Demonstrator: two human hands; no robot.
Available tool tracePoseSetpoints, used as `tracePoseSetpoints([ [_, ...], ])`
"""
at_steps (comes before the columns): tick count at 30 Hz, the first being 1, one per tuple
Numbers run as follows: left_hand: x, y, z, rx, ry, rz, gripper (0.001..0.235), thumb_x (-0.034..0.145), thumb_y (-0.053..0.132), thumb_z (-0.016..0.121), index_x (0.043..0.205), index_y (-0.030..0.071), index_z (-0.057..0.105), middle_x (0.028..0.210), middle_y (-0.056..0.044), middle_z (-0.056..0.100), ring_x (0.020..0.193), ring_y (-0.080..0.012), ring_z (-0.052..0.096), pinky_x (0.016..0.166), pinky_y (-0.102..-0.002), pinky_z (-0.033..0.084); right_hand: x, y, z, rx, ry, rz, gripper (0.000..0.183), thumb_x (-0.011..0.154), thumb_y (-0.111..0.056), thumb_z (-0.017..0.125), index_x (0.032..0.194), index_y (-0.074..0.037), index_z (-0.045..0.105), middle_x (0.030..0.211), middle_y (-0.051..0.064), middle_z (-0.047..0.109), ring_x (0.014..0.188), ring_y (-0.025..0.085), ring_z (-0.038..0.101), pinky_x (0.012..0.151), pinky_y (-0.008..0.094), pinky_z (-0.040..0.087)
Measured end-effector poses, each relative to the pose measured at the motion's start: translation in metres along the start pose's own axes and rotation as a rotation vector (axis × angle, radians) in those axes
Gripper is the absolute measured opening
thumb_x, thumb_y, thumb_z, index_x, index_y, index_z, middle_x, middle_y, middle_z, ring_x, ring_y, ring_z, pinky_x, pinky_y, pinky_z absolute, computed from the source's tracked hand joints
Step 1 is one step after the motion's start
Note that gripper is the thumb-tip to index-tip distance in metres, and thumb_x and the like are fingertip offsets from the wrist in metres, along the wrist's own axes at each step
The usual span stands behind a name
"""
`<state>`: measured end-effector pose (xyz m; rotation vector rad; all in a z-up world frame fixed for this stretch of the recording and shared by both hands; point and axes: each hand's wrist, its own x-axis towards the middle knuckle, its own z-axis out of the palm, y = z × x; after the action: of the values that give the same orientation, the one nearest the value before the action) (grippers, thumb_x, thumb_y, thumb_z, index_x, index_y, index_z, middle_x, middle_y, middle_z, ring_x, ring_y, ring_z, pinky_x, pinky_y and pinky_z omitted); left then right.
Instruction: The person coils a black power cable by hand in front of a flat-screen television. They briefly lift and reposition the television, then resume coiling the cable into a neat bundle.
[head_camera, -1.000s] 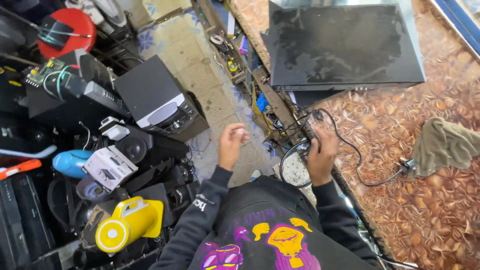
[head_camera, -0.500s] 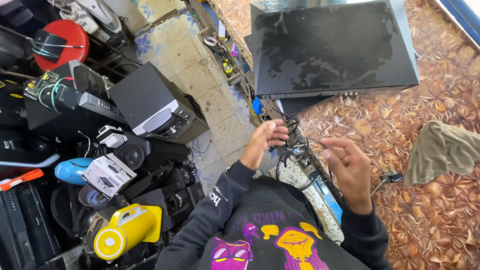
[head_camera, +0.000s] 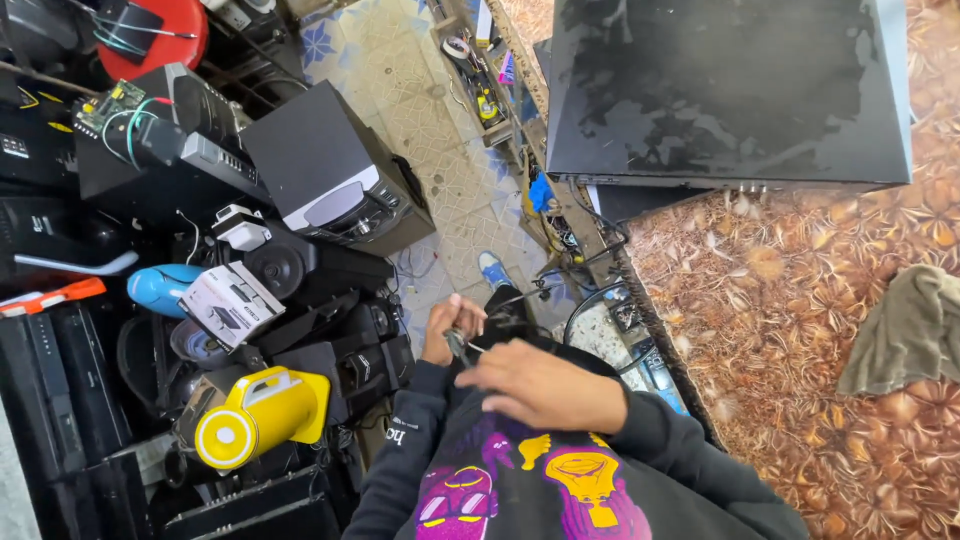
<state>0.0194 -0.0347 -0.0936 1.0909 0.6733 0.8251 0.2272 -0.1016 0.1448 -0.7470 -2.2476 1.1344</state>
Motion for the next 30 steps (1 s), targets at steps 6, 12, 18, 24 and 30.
tracePoseSetpoints([
  [6,0.004,-0.048,-0.032,-0.448,0.411,-0.073,0.065,0.108,0.055,0.033,0.094,0.000,0.065,0.057,-0.003,0.052,0.047,-0.0141,0.049,0.050,-0.032,0.050,-0.056,0.114,-0.014,-0.568,0.783,0.545,0.034,0.099,-0.017,0.064,0.133,-0.010,0.060,0.116,0.009,0.057,0.111,0.029,0.054,0.095,0.043,0.040],
  [12,0.041,-0.097,-0.033,-0.297,0.606,-0.183,0.038,0.107,0.030,0.056,0.109,-0.005,0.067,0.068,-0.004,0.052,0.061,-0.0179,0.062,0.072,-0.038,0.063,-0.102,0.183,-0.017,-0.616,0.884,0.654,0.026,0.099,-0.026,0.071,0.120,-0.012,0.062,0.102,0.005,0.054,0.103,0.028,0.052,0.098,0.044,0.038],
  [18,0.083,-0.157,-0.064,0.151,0.500,-0.270,0.029,0.098,0.016,0.069,0.122,0.001,0.068,0.094,-0.012,0.070,0.087,-0.0177,0.068,0.081,-0.032,0.059,-0.064,0.117,0.010,0.262,0.929,0.671,0.014,0.104,-0.022,0.061,0.109,-0.009,0.062,0.074,0.004,0.074,0.072,0.012,0.061,0.077,0.029,0.042],
  [24,0.083,-0.081,0.014,0.205,0.242,-0.232,0.032,0.098,0.020,0.073,0.127,0.006,0.068,0.104,-0.017,0.073,0.098,-0.0246,0.073,0.090,-0.039,0.058,-0.070,0.116,0.041,-0.081,0.525,0.891,0.019,0.098,-0.028,0.066,0.108,-0.013,0.069,0.088,0.013,0.078,0.099,0.030,0.074,0.104,0.049,0.043],
  [30,0.078,0.008,0.079,-0.054,-0.217,-0.181,0.026,0.106,0.021,0.055,0.123,0.007,0.067,0.091,-0.010,0.074,0.078,-0.0133,0.072,0.073,-0.025,0.060,-0.033,0.085,0.028,-0.004,0.355,1.051,0.020,0.101,-0.028,0.057,0.101,-0.009,0.065,0.082,0.016,0.077,0.087,0.038,0.076,0.081,0.051,0.056],
])
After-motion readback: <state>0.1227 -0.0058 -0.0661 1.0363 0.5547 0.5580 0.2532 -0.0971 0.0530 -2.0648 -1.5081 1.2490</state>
